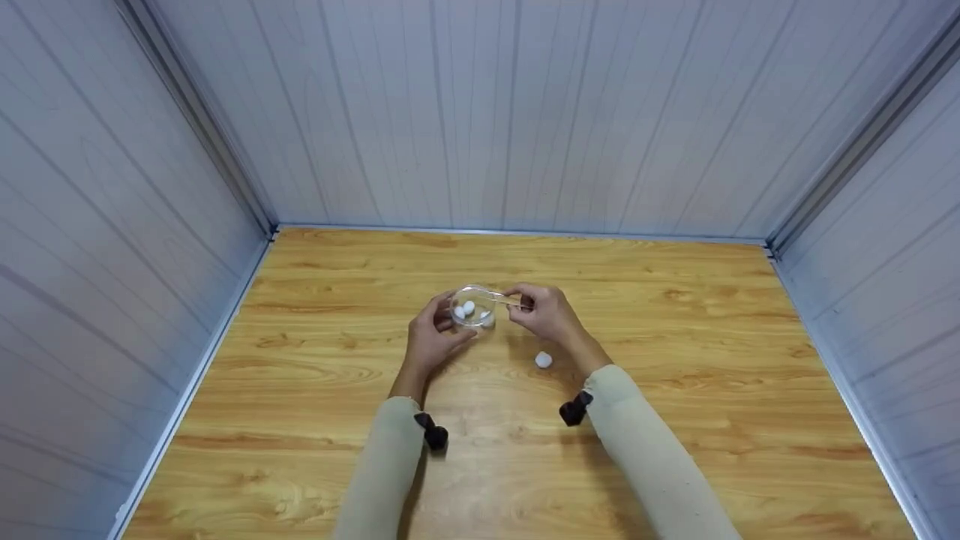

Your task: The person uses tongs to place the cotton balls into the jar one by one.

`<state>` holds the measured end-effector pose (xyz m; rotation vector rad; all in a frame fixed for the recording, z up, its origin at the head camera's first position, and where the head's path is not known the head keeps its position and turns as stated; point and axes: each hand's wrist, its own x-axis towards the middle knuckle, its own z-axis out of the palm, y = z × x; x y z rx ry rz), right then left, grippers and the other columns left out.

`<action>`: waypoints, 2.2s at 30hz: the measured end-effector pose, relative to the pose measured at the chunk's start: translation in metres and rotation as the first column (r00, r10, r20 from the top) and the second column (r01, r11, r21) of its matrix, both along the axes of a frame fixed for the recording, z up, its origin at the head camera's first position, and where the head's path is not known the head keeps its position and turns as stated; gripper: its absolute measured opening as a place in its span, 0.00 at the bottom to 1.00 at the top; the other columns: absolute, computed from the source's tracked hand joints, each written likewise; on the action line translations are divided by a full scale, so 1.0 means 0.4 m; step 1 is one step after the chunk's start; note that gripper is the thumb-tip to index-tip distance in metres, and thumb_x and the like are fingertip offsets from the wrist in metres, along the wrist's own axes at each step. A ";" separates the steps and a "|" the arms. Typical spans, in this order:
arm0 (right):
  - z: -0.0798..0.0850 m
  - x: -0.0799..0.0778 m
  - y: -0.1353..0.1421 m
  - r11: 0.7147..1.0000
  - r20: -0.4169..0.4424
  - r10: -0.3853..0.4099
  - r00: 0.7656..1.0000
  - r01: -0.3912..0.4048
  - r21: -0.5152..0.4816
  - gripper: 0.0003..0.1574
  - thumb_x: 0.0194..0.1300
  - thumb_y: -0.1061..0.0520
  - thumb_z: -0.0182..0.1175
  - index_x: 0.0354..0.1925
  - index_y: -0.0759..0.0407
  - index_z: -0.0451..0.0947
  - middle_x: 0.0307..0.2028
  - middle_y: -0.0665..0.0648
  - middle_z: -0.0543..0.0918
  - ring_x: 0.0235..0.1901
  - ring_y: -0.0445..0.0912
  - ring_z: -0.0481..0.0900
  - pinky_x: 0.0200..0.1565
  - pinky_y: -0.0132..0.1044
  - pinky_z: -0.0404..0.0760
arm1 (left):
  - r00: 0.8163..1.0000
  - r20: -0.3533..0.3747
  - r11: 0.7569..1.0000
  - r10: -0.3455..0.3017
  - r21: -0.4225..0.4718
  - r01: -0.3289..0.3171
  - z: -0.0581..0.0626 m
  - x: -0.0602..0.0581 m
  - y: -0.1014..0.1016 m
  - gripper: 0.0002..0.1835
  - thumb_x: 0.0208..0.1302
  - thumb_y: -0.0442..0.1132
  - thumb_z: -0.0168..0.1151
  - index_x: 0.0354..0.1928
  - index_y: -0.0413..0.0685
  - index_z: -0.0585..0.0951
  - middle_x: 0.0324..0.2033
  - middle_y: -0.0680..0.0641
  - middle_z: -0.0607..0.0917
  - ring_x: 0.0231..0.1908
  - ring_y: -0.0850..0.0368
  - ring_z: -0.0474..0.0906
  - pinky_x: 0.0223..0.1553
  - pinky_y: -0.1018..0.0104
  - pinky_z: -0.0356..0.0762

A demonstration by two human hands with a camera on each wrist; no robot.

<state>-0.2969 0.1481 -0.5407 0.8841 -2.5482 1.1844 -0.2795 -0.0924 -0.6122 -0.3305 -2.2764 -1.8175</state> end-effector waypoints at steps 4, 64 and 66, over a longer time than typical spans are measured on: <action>0.012 0.002 0.001 1.000 0.027 0.003 1.000 -0.002 -0.010 0.13 0.60 0.57 0.57 0.45 0.50 0.80 0.14 0.47 0.69 0.13 0.40 0.60 0.15 0.32 0.61 | 0.999 -0.027 0.998 -0.028 0.052 0.029 0.028 0.015 0.001 0.40 0.40 0.30 0.75 0.60 0.42 0.69 0.49 0.33 0.75 0.47 0.39 0.74 0.47 0.48 0.75; 0.016 0.045 0.187 1.000 0.032 0.001 0.999 -0.001 -0.012 0.14 0.61 0.54 0.59 0.46 0.49 0.81 0.10 0.47 0.65 0.11 0.41 0.56 0.13 0.32 0.60 | 1.000 -0.020 1.000 0.014 0.005 -0.014 -0.008 -0.007 -0.003 0.42 0.38 0.36 0.77 0.61 0.50 0.70 0.49 0.41 0.77 0.46 0.51 0.76 0.46 0.60 0.77; 0.015 0.047 0.197 1.000 0.035 -0.009 0.999 0.009 -0.011 0.14 0.61 0.53 0.59 0.46 0.48 0.81 0.10 0.48 0.65 0.11 0.41 0.55 0.13 0.33 0.59 | 1.000 -0.018 1.000 0.011 -0.001 -0.011 -0.008 -0.008 -0.003 0.42 0.39 0.36 0.77 0.61 0.51 0.70 0.49 0.41 0.77 0.46 0.52 0.76 0.46 0.61 0.77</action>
